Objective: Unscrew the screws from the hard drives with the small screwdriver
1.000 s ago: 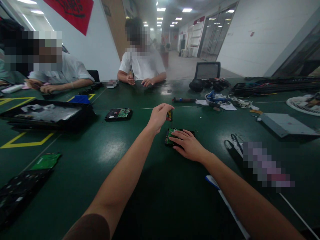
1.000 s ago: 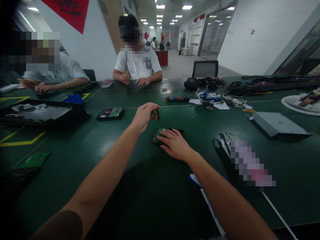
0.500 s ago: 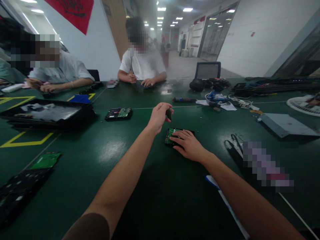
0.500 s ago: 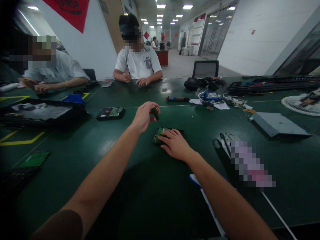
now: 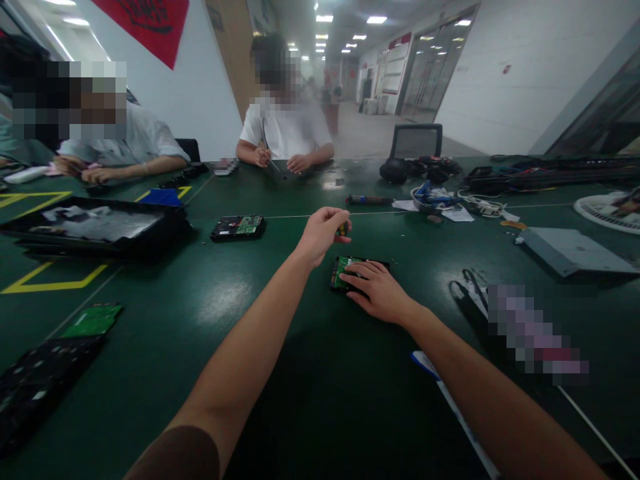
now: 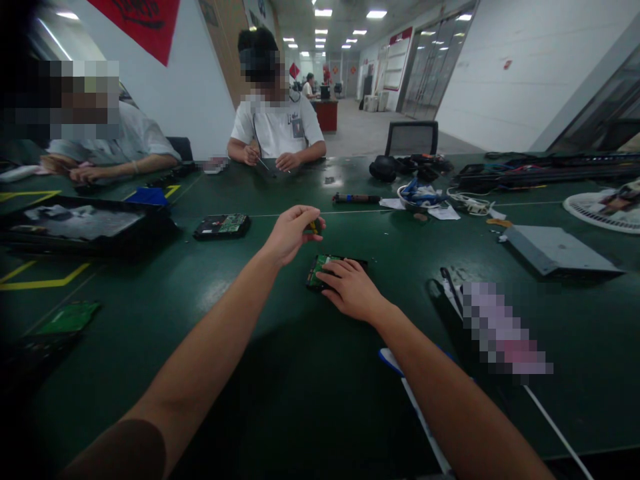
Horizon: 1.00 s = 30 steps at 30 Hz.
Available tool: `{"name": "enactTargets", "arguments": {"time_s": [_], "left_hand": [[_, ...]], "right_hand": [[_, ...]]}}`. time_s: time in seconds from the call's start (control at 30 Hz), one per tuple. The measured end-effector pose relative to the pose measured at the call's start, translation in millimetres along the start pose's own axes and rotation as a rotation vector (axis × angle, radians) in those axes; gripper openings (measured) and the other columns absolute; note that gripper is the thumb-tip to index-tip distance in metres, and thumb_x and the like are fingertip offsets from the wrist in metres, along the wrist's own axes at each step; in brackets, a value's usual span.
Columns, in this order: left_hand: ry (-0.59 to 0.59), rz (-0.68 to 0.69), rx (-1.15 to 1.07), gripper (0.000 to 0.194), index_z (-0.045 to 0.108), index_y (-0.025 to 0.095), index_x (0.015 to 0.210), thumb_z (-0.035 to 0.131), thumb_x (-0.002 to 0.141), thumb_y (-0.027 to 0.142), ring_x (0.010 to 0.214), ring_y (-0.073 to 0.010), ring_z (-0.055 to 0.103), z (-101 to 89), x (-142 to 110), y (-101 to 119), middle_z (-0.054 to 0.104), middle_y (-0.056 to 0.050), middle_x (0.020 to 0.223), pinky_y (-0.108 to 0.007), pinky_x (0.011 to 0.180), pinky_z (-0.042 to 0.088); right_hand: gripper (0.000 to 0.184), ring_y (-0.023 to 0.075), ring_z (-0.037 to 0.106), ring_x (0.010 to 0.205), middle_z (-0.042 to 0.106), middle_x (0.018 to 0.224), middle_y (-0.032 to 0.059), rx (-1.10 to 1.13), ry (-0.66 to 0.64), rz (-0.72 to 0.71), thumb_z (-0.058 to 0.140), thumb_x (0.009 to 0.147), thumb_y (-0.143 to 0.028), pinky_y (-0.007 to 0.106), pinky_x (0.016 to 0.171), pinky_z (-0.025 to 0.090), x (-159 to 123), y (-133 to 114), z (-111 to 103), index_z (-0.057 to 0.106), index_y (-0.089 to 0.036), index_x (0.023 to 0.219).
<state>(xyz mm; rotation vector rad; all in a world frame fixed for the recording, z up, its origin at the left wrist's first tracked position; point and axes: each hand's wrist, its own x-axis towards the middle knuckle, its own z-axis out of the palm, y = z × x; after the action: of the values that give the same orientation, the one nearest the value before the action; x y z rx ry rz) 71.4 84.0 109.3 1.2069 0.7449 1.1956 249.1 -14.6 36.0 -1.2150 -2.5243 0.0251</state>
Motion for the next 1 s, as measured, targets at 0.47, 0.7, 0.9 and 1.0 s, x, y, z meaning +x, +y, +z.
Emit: {"name": "enactTargets", "arguments": {"time_s": [0.47, 0.7, 0.9, 1.0], "left_hand": [[0.066, 0.003, 0.063, 0.017, 0.064, 0.018, 0.086, 0.068, 0.082, 0.034, 0.076, -0.0160, 0.065, -5.3, 2.5, 0.3, 0.070, -0.006, 0.087, -0.021, 0.048, 0.046], [0.070, -0.017, -0.013, 0.016, 0.062, 0.018, 0.085, 0.069, 0.080, 0.032, 0.077, -0.0159, 0.066, -5.4, 2.5, -0.3, 0.070, -0.006, 0.087, -0.025, 0.058, 0.054], [0.084, 0.050, 0.094, 0.014, 0.071, 0.017, 0.080, 0.067, 0.080, 0.031, 0.073, -0.0135, 0.059, -5.8, 3.7, 0.1, 0.065, -0.005, 0.084, -0.022, 0.055, 0.051], [0.072, 0.040, 0.084, 0.015, 0.071, 0.018, 0.083, 0.066, 0.080, 0.032, 0.075, -0.0146, 0.061, -5.9, 2.5, 1.6, 0.067, -0.006, 0.086, -0.022, 0.055, 0.051]], "right_hand": [[0.043, 0.0291, 0.051, 0.140, 0.059, 0.148, 0.0085, 0.003, -0.004, -0.001, 0.059, 0.100, -0.033, 0.058, 0.120, 0.032, 0.3, 1.3, 0.7, 0.060, -0.031, 0.144], [0.043, 0.0294, 0.052, 0.139, 0.060, 0.147, 0.0082, -0.003, -0.006, -0.018, 0.060, 0.100, -0.031, 0.057, 0.120, 0.033, 1.1, 3.7, -0.4, 0.061, -0.032, 0.143], [0.042, 0.0284, 0.051, 0.140, 0.059, 0.149, 0.0077, -0.015, -0.020, -0.012, 0.057, 0.101, -0.031, 0.055, 0.121, 0.031, 2.3, 4.5, -1.3, 0.060, -0.030, 0.143], [0.042, 0.0285, 0.050, 0.140, 0.059, 0.149, 0.0077, -0.014, -0.008, -0.010, 0.057, 0.101, -0.031, 0.056, 0.121, 0.031, 2.1, 4.5, -0.3, 0.060, -0.030, 0.143]]}}
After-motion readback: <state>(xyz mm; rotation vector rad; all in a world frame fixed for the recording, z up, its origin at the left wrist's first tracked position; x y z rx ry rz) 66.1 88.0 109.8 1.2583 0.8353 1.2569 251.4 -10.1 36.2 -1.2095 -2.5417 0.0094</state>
